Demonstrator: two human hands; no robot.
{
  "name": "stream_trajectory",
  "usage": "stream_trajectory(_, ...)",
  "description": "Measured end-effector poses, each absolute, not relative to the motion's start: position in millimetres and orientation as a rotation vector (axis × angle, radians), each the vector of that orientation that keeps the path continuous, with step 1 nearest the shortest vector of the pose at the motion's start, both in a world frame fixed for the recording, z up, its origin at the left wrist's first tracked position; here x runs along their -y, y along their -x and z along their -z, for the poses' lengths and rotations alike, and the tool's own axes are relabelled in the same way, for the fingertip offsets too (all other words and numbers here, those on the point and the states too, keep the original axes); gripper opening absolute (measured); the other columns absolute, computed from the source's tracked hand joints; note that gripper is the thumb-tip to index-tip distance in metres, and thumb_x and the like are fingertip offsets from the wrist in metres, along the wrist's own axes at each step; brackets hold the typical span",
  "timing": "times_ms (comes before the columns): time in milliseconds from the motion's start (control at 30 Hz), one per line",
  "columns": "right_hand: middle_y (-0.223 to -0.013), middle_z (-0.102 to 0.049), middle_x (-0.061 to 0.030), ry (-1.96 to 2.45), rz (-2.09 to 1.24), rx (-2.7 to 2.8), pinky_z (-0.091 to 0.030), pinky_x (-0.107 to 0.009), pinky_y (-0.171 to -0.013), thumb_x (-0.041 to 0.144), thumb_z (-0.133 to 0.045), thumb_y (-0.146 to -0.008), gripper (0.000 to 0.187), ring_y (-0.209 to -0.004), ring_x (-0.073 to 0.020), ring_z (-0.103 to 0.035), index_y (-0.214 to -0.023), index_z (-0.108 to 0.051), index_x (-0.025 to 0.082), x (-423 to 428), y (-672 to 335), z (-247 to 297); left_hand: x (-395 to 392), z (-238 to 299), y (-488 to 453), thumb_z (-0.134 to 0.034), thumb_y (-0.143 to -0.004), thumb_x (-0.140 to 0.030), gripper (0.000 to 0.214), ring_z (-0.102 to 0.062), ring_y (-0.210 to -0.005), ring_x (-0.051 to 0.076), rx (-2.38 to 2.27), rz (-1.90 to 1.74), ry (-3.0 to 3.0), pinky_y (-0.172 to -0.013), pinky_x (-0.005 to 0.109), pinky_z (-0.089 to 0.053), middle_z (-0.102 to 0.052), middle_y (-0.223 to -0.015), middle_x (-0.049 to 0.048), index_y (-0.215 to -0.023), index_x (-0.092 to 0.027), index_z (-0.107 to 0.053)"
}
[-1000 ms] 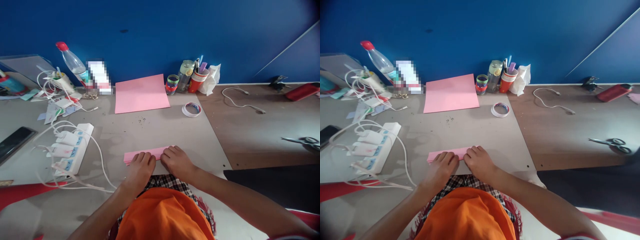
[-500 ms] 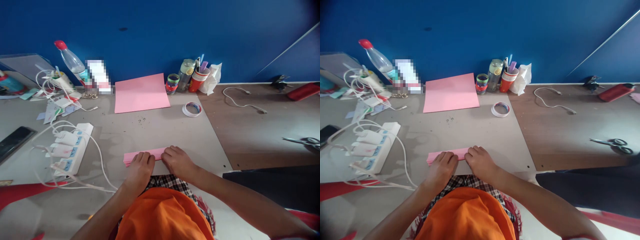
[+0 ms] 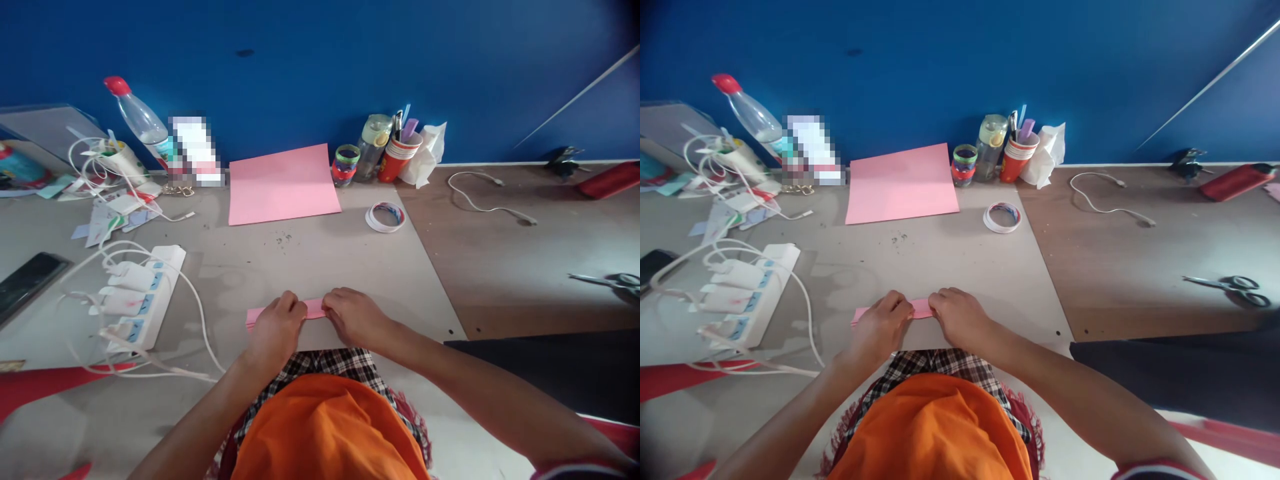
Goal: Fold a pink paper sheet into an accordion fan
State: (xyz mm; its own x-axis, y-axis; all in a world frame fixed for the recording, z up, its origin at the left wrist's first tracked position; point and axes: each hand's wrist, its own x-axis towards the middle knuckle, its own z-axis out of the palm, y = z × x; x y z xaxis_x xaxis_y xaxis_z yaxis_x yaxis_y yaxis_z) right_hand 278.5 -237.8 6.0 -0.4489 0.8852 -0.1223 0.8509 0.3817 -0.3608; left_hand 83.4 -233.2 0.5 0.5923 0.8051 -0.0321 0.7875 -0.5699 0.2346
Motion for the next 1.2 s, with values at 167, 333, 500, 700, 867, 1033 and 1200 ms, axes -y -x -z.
stream_trajectory(167,-0.079,-0.058,-0.002,1.591,-0.573,2.564,-0.033,-0.025,-0.065,0.016,-0.048,-0.09,0.014,-0.074,-0.0138,-0.052,-0.081,-0.058,0.018,235.1,-278.5,-3.4,229.4,-5.6,-85.0,-0.042,-0.089,-0.009,0.018,-0.053,-0.076,0.017,-1.281,-0.028,-2.593,-0.067,0.029,-0.045,-0.054,-0.089,0.0057,-0.09,-0.017,-0.058)
stream_trajectory(333,-0.081,-0.058,-0.0032,1.6,-0.529,2.596,-0.033,-0.026,-0.064,0.018,-0.047,-0.09,0.015,-0.074,-0.015,-0.052,-0.082,-0.06,0.019,235.1,-278.1,-4.0,228.1,-13.0,-88.1,-0.043,-0.086,-0.006,0.02,-0.054,-0.079,0.019,-1.285,0.073,-2.605,-0.067,0.031,-0.045,-0.055,-0.09,0.0067,-0.092,-0.017,-0.059)
stream_trajectory(500,-0.088,-0.059,-0.0054,1.597,-0.402,2.665,-0.033,-0.029,-0.064,0.017,-0.052,-0.085,0.01,-0.076,-0.018,-0.053,-0.083,-0.062,0.02,233.5,-276.1,-7.4,226.7,-18.1,-90.3,-0.044,-0.083,-0.004,0.022,-0.053,-0.079,0.02,-1.268,0.134,-2.688,-0.068,0.033,-0.045,-0.055,-0.089,0.0073,-0.091,-0.017,-0.06)
stream_trajectory(700,-0.087,-0.061,-0.0068,1.594,-0.394,2.728,-0.035,-0.031,-0.069,0.015,-0.054,-0.084,0.007,-0.08,-0.0197,-0.055,-0.085,-0.06,0.018,228.8,-275.4,-9.6,222.0,-12.5,-87.5,-0.047,-0.083,-0.007,0.017,-0.052,-0.079,0.021,-1.214,0.116,-2.763,-0.068,0.033,-0.045,-0.054,-0.085,0.0067,-0.088,-0.017,-0.06)
stream_trajectory(867,-0.088,-0.06,-0.0056,1.547,-0.502,2.717,-0.037,-0.028,-0.07,0.013,-0.053,-0.084,0.009,-0.08,-0.0181,-0.055,-0.087,-0.06,0.018,224.2,-277.0,-12.9,215.9,-4.1,-80.9,-0.045,-0.086,-0.011,0.016,-0.051,-0.076,0.019,-1.129,0.064,-2.785,-0.064,0.03,-0.044,-0.052,-0.088,0.0051,-0.091,-0.018,-0.057)
stream_trajectory(1033,-0.089,-0.06,-0.0066,1.507,-0.577,2.739,-0.038,-0.026,-0.07,0.011,-0.051,-0.085,0.011,-0.08,-0.0169,-0.055,-0.087,-0.061,0.016,219.1,-279.3,-12.6,210.8,-6.5,-79.2,-0.042,-0.088,-0.012,0.017,-0.051,-0.076,0.018,-1.048,0.107,-2.777,-0.064,0.029,-0.044,-0.05,-0.09,0.0053,-0.093,-0.018,-0.057)
stream_trajectory(1200,-0.084,-0.061,-0.0057,1.483,-0.606,2.725,-0.037,-0.025,-0.067,0.011,-0.051,-0.085,0.012,-0.077,-0.0163,-0.057,-0.083,-0.061,0.016,212.4,-279.8,-6.8,208.2,-8.8,-81.7,-0.04,-0.087,-0.009,0.018,-0.051,-0.074,0.017,-1.078,0.092,-2.715,-0.063,0.029,-0.043,-0.05,-0.089,0.0052,-0.088,-0.017,-0.056)
